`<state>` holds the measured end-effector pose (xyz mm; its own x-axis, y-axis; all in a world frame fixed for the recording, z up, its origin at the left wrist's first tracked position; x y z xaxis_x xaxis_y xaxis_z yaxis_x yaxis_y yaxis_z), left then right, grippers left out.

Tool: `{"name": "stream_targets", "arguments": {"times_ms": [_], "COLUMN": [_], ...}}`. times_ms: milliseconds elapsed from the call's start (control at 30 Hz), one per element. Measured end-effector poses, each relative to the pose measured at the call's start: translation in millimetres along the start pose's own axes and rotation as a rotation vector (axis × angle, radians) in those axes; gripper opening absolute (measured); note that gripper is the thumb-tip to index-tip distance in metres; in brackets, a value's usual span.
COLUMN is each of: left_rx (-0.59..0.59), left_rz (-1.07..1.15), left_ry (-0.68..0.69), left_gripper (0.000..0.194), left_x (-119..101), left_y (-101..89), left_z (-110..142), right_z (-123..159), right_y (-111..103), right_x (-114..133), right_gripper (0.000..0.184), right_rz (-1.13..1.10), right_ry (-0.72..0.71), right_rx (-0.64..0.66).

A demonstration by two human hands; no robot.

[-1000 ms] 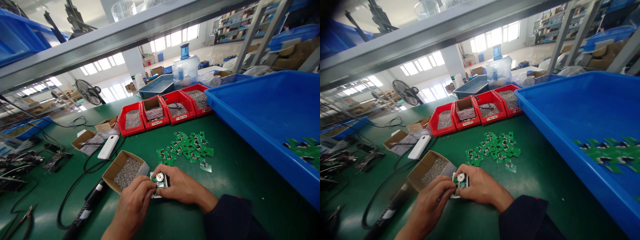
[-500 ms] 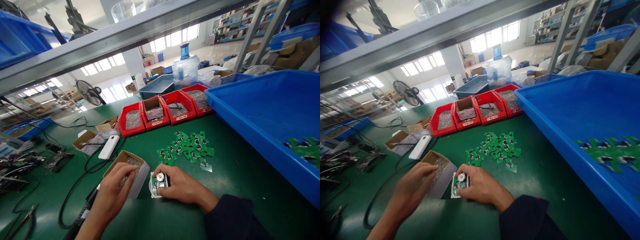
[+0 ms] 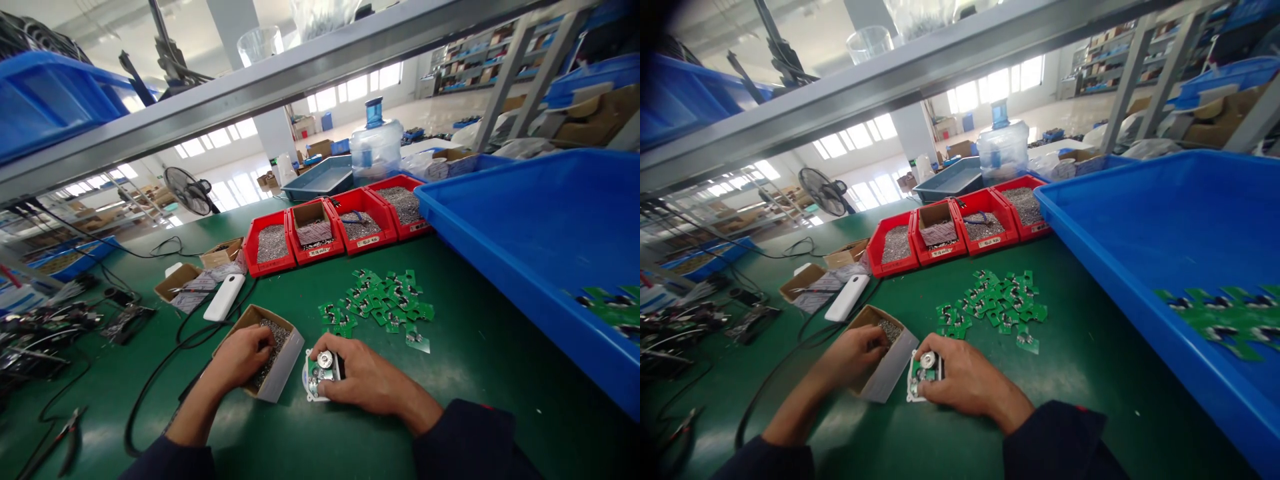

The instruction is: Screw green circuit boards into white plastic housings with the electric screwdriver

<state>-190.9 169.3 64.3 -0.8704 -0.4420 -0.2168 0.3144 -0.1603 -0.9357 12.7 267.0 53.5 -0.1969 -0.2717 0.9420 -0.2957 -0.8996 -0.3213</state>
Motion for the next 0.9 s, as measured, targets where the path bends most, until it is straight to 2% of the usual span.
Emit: {"name": "stream_targets", "arguments": {"times_ms": [200,333,400,500,600,667,900], "left_rx": [-0.102,-0.215,-0.293,-0.386,-0.351,-0.316,-0.262], "left_rz": [0.115,0.176,0.214,0.307,0.342,0.286,0.007], "left_ry": [0.019,0.035,0.053,0.194,0.365,0.394,0.38], "left_gripper": [0.015,0.016,0.017,0.015,0.016,0.016,0.018], "left_x": [1,-1,-12,-47,-88,-103,-114], "left_y": [-5.5,-14.2,-19.3,-20.8,-10.3,-2.6,0.2], "left_z": [3,9,18,39,56,61,57], "right_z": [0,-1,0,-1,-2,-2,-1], "right_y": [0,0,0,1,0,1,1], "right_x": [1,0,-1,-2,-2,-2,-3], "right_gripper": [0.037,0.037,0.038,0.038,0.033,0.029,0.028], "right_rz": [-0.004,0.002,0.004,0.002,-0.005,-0.009,-0.019], "right_ry": [-0.003,-0.009,-0.011,-0.014,-0.06,-0.092,-0.112], "right_rx": [-0.003,-0.007,-0.007,-0.003,-0.026,-0.035,-0.044]}}
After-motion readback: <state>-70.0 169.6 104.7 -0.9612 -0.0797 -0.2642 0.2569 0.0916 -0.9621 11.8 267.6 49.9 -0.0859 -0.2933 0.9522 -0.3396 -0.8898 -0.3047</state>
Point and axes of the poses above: each hand's wrist, its own z-axis away from the middle knuckle, its own y-axis out of the palm, x = y × z, the point moved 6 cm from there along -z, towards the middle knuckle, and after that the axes turned 1 degree about -z, right-handed, at the moved point
